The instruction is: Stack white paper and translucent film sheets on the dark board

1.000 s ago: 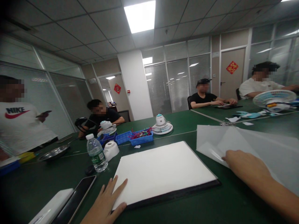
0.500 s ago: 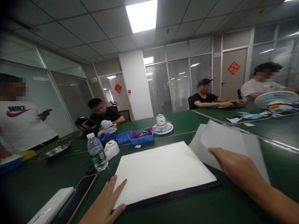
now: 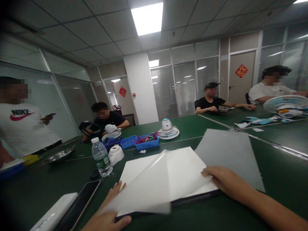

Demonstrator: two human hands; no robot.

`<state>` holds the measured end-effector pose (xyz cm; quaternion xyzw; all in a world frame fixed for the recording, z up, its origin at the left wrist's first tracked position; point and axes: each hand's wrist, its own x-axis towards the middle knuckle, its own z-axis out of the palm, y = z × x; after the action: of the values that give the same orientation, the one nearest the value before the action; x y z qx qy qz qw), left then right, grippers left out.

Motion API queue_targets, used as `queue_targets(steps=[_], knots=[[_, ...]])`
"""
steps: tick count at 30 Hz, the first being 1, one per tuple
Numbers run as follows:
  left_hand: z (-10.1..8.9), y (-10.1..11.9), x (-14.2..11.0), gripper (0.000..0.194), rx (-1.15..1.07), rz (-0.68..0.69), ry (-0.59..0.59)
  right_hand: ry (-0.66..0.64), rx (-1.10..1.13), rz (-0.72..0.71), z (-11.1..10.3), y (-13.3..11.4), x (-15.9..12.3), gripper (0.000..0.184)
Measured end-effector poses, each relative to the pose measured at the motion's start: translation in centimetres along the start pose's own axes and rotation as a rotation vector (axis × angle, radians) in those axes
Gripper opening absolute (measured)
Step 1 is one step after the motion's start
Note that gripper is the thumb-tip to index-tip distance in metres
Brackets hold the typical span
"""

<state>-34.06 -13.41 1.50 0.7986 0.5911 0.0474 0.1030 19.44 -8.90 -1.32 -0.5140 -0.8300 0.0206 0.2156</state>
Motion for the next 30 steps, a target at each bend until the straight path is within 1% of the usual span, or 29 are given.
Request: queue_targets(steps=[2,6,10,12,15,16,18,21,22,24,25,27,28,30], knots=[[-0.2,0.2,-0.1,0.096,-0.036,-0.036,0.001,-0.004,0.058,0.057,-0.2,0.7,-0.3,0.035],[-0.9,0.7,0.0,0.098,-0.029,-0.057,-0.020,0.019,0.002,0.152,-0.7,1.5,-0.6,0.031],[-1.6,0.9,0.0,0.103,-0.025,-0.099,-0.088,0.002,0.014,0.143,-0.9,1.5,-0.4,0.027],[-1.7,0.5,0.0,0.106,-0.050,-0.097,-0.077,-0.007,0.021,0.151,-1.1,1.4,-0.2,0.023],[-1.3,-0.7,0.2,0.112,-0.086,-0.099,-0.020,-0.031,0.019,0.166,-1.3,1.4,-0.1,0.018],[-1.1,-1.1,0.4,0.111,-0.089,-0.113,0.005,-0.039,0.023,0.163,-1.4,1.6,-0.1,0.018],[-0.8,-1.7,0.9,0.100,-0.102,-0.142,0.080,-0.049,0.036,0.151,-1.3,2.2,-0.2,0.026],[-0.6,-2.0,1.4,0.084,-0.146,-0.158,0.219,-0.064,0.036,0.141,-0.8,3.4,-0.4,0.057],[-0.7,-1.8,1.4,0.082,-0.145,-0.146,0.242,-0.061,0.019,0.149,-0.5,3.9,-0.5,0.067],[-0.9,-1.3,1.4,0.079,-0.102,-0.094,0.227,-0.018,-0.039,0.206,0.1,4.7,-0.6,0.080],[-1.1,-1.0,1.4,0.076,-0.065,-0.067,0.196,0.015,-0.070,0.254,0.4,5.0,-0.6,0.082],[-1.2,-0.5,1.3,0.068,0.013,-0.038,0.136,0.064,-0.113,0.351,0.7,5.5,-0.7,0.079],[-1.3,-0.3,1.2,0.065,0.044,-0.039,0.117,0.070,-0.127,0.386,0.8,5.6,-0.7,0.077],[-1.3,0.0,1.2,0.061,0.084,-0.059,0.107,0.051,-0.156,0.409,0.7,5.7,-0.7,0.072]])
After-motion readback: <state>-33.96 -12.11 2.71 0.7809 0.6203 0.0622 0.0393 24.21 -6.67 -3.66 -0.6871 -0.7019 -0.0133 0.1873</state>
